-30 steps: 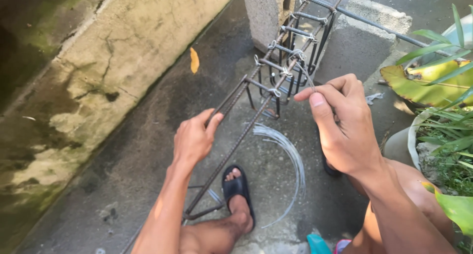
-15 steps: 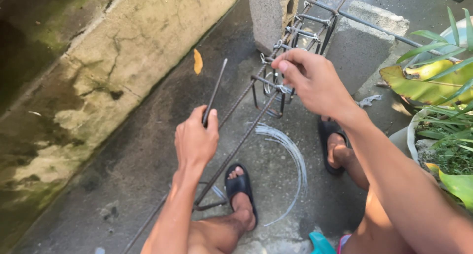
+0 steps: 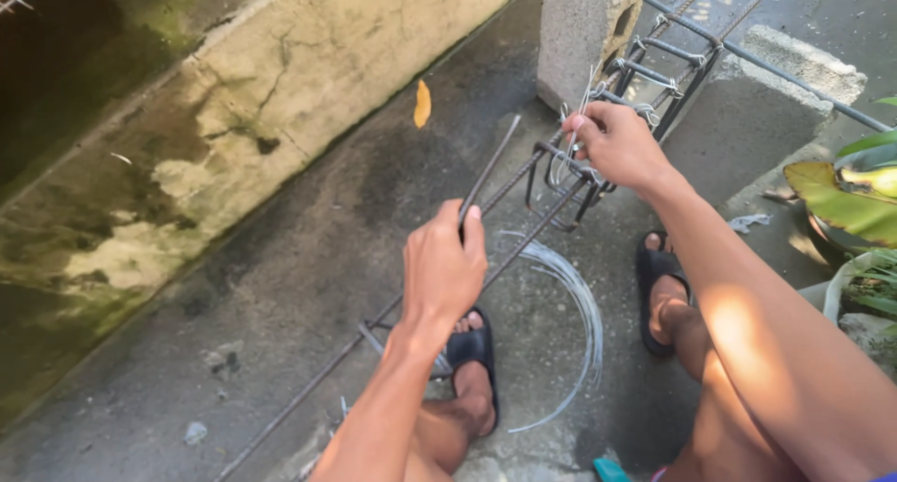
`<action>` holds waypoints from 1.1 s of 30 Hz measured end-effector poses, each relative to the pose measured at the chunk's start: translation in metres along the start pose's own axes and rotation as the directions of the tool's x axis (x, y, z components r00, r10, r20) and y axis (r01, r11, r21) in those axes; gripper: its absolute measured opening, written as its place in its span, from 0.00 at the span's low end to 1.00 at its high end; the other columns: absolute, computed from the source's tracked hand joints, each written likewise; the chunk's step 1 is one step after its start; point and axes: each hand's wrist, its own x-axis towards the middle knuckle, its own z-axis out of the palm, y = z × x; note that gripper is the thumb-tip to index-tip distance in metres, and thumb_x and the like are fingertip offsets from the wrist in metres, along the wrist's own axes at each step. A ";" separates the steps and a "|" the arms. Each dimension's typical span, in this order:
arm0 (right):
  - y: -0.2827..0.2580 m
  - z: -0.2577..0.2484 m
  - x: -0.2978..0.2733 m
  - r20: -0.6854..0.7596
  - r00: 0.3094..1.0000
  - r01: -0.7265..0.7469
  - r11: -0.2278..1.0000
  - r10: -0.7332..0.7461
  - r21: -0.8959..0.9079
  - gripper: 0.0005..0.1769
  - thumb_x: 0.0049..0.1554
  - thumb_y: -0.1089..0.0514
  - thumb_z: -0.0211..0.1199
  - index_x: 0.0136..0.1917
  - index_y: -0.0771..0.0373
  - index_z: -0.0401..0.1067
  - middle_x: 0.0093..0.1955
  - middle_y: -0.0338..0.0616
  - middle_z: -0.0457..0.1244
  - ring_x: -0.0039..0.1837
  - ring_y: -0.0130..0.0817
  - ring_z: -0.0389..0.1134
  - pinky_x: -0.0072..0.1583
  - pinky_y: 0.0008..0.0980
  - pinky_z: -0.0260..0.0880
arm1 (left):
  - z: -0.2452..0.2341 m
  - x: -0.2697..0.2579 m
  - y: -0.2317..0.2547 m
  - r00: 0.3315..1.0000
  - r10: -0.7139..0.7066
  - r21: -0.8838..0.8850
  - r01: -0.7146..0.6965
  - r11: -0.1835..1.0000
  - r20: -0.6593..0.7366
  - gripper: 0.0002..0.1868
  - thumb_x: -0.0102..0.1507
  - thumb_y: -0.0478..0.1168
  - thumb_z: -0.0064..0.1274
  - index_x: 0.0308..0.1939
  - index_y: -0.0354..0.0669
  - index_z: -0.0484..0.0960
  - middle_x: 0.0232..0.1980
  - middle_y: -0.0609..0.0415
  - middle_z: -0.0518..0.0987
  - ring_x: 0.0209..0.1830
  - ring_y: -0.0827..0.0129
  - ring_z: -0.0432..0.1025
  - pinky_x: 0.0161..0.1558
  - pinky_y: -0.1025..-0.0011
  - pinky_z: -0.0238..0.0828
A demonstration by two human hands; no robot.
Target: The person sits on the ground and ties a rebar cage using thin metal wire. They wrap the wire around the intersections of the rebar rods and twist it to secure the structure.
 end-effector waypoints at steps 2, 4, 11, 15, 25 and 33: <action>0.006 0.002 0.008 -0.014 0.998 -0.060 0.996 0.059 -0.072 0.13 0.67 0.52 0.56 0.50 0.58 0.79 0.37 0.45 0.70 0.40 0.35 0.73 0.44 0.35 0.76 | 0.010 0.000 -0.007 0.949 0.306 0.079 -0.300 0.951 -0.074 0.19 0.71 0.43 0.42 0.57 0.34 0.81 0.43 0.31 0.83 0.43 0.33 0.79 0.41 0.46 0.75; 0.013 0.007 0.011 -0.033 0.996 -0.082 0.989 0.078 -0.119 0.13 0.67 0.50 0.56 0.49 0.55 0.80 0.35 0.42 0.69 0.41 0.35 0.73 0.46 0.38 0.75 | 0.012 0.004 -0.021 0.928 0.369 0.120 -0.361 0.925 -0.049 0.19 0.71 0.43 0.43 0.59 0.35 0.80 0.43 0.32 0.82 0.43 0.34 0.78 0.40 0.44 0.75; 0.024 0.012 0.025 -0.093 0.986 -0.153 0.976 0.140 -0.152 0.13 0.64 0.48 0.56 0.47 0.51 0.80 0.35 0.36 0.70 0.39 0.30 0.74 0.50 0.35 0.74 | 0.015 0.008 -0.051 0.745 0.661 0.396 -0.582 0.710 -0.090 0.16 0.72 0.41 0.48 0.62 0.39 0.79 0.33 0.46 0.74 0.34 0.49 0.78 0.31 0.57 0.75; 0.025 0.011 0.026 -0.162 0.965 -0.232 0.959 0.206 -0.163 0.15 0.60 0.48 0.53 0.42 0.46 0.81 0.32 0.35 0.69 0.42 0.35 0.74 0.53 0.38 0.73 | 0.021 0.007 -0.053 0.752 0.659 0.292 -0.625 0.724 -0.027 0.18 0.72 0.41 0.48 0.64 0.44 0.77 0.34 0.49 0.74 0.34 0.50 0.77 0.32 0.57 0.76; 0.014 0.006 0.030 -0.310 0.921 -0.236 0.971 0.236 0.039 0.16 0.58 0.52 0.53 0.43 0.51 0.83 0.33 0.35 0.67 0.33 0.25 0.64 0.40 0.26 0.63 | 0.019 0.012 -0.048 0.828 0.546 0.103 -0.536 0.838 -0.128 0.14 0.68 0.41 0.52 0.56 0.41 0.83 0.41 0.48 0.83 0.38 0.49 0.80 0.36 0.59 0.76; -0.024 0.011 0.016 -0.109 0.958 -0.242 0.952 0.265 0.188 0.13 0.62 0.58 0.52 0.47 0.56 0.79 0.37 0.32 0.64 0.37 0.17 0.60 0.34 0.18 0.54 | 0.023 0.005 -0.025 0.851 0.480 0.069 -0.477 0.876 -0.212 0.13 0.65 0.39 0.54 0.51 0.35 0.83 0.47 0.45 0.86 0.37 0.48 0.80 0.37 0.60 0.76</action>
